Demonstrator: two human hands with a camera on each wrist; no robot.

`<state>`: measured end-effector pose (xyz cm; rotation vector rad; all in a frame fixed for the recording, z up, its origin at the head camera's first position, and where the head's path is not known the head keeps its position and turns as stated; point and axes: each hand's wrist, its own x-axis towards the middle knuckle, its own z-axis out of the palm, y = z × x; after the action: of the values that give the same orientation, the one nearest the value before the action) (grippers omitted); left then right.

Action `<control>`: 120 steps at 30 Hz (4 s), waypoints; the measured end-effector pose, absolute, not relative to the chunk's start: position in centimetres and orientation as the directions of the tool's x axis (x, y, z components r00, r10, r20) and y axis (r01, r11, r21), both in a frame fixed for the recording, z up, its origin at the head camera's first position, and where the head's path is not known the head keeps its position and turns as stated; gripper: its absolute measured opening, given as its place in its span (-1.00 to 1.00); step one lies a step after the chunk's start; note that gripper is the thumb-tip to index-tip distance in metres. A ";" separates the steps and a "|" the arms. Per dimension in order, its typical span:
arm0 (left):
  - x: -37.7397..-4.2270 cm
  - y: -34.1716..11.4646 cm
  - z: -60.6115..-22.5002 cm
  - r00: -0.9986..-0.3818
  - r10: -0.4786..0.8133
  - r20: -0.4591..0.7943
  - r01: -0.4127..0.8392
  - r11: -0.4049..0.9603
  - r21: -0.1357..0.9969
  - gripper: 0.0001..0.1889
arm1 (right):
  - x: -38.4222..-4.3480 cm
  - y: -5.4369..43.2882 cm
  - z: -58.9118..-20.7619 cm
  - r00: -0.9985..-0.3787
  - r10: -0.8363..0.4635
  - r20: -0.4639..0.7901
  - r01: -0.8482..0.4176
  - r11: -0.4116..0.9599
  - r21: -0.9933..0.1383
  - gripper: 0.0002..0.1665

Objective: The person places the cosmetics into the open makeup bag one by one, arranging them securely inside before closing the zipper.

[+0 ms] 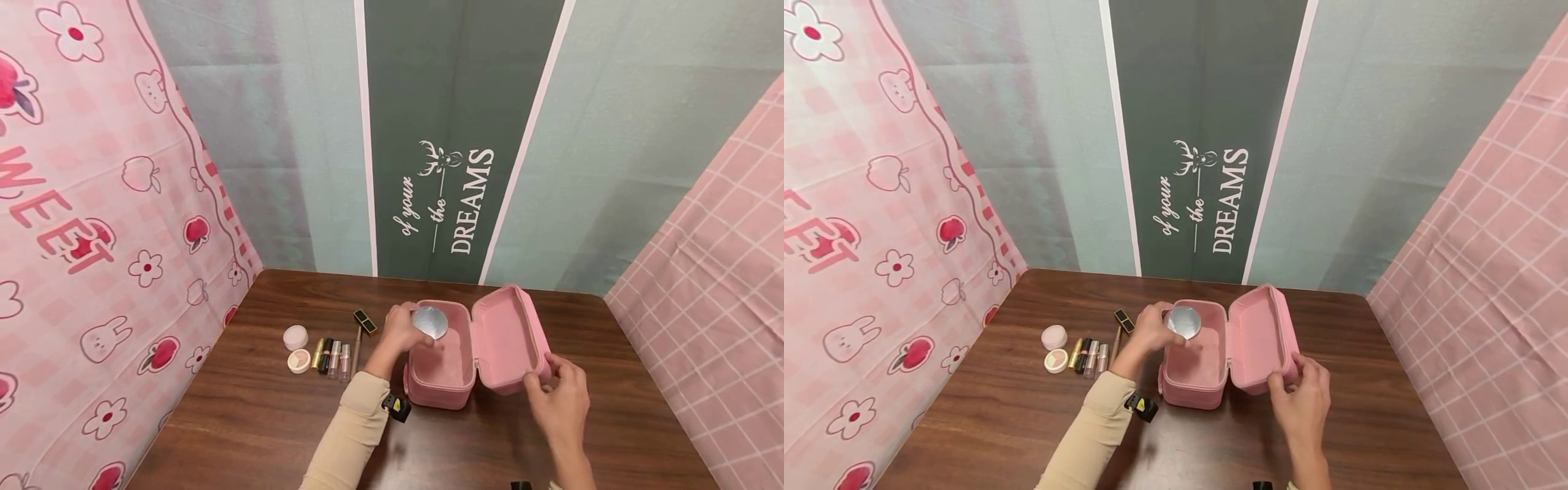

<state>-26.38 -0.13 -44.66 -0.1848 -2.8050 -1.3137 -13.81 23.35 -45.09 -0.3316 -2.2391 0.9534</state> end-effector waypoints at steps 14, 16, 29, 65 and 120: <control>-28.4 1.7 -44.8 -0.989 0.150 0.019 0.117 0.679 0.725 -0.23 | -13.7 23.8 -44.8 -0.789 0.404 0.462 -0.036 0.721 -0.692 -0.54; -28.6 2.0 -44.9 -0.989 0.147 0.017 0.115 0.688 0.717 -0.23 | -13.6 24.0 -44.7 -0.815 0.368 0.447 -0.048 0.726 -0.686 -0.48; -29.2 3.9 -44.6 -0.991 0.107 -0.082 0.019 0.714 0.700 -0.32 | -13.2 24.6 -44.2 -0.904 0.272 0.330 -0.042 0.711 -0.702 -0.20; -30.0 7.1 -45.5 -0.963 0.063 -0.261 -0.114 0.784 0.610 -0.59 | -13.0 24.9 -44.4 -0.908 0.263 0.327 -0.044 0.716 -0.697 -0.23; -23.2 1.2 -43.7 -0.900 0.415 0.132 0.435 0.872 0.224 -0.55 | -13.8 23.8 -46.2 -0.782 0.450 0.431 -0.092 0.601 -0.794 -0.44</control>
<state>-23.19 1.24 -43.68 -0.6733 -2.9617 -0.3835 -13.76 23.79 -46.24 -0.2817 -2.2119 1.1441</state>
